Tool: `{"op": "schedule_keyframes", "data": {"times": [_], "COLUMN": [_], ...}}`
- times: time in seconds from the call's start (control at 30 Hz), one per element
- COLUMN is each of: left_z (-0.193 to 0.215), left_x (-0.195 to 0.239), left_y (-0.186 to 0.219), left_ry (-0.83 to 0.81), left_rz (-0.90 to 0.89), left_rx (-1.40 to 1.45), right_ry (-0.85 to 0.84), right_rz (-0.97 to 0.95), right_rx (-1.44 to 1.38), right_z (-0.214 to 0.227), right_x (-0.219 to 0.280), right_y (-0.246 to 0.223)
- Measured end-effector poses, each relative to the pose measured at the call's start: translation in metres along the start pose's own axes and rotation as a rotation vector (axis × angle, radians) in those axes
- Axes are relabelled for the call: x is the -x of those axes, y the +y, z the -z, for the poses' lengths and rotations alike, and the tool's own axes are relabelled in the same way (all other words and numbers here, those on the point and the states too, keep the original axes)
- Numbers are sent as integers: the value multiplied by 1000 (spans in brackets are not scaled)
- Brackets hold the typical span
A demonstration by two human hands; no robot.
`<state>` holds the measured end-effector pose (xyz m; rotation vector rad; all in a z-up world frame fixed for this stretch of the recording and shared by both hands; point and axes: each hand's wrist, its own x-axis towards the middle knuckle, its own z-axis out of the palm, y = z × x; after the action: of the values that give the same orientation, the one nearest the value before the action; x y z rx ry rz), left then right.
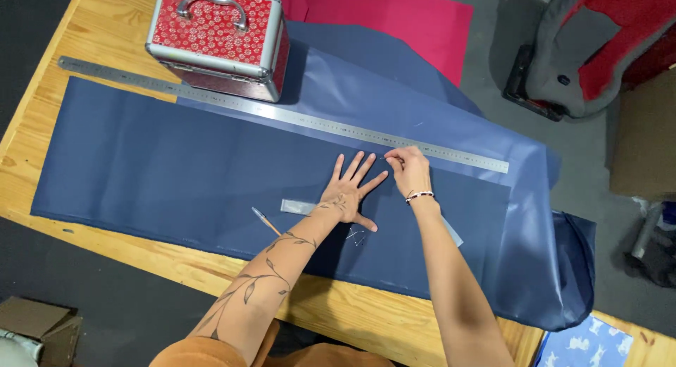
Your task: Measuring, marking, and cutting blue fabric using a ruler, pencil, and scissors on a workbench.
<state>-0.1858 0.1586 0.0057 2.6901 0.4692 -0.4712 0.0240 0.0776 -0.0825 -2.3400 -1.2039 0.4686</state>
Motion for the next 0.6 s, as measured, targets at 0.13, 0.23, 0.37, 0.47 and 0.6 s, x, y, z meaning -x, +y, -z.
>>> {"op": "schedule_keyframes", "data": {"times": [0.13, 0.23, 0.37, 0.47, 0.6], "left_z": [-3, -5, -8, -5, -3], "left_x": [-1, -1, -3, -3, -8], "left_y": [-1, -2, -2, -3, -5], "left_ry": [49, 81, 111, 111, 171], "left_rz": [-21, -18, -23, -13, 5], "left_rx": [58, 108, 139, 170, 204], "right_ry": [-78, -134, -161, -210, -242], "right_rz": [-7, 17, 34, 39, -3], "right_rx": [-3, 30, 45, 95, 67], "right_z": [11, 22, 27, 27, 26], "right_x": [-7, -6, -12, -17, -20], "right_y": [-3, -7, -6, -6, -7]}}
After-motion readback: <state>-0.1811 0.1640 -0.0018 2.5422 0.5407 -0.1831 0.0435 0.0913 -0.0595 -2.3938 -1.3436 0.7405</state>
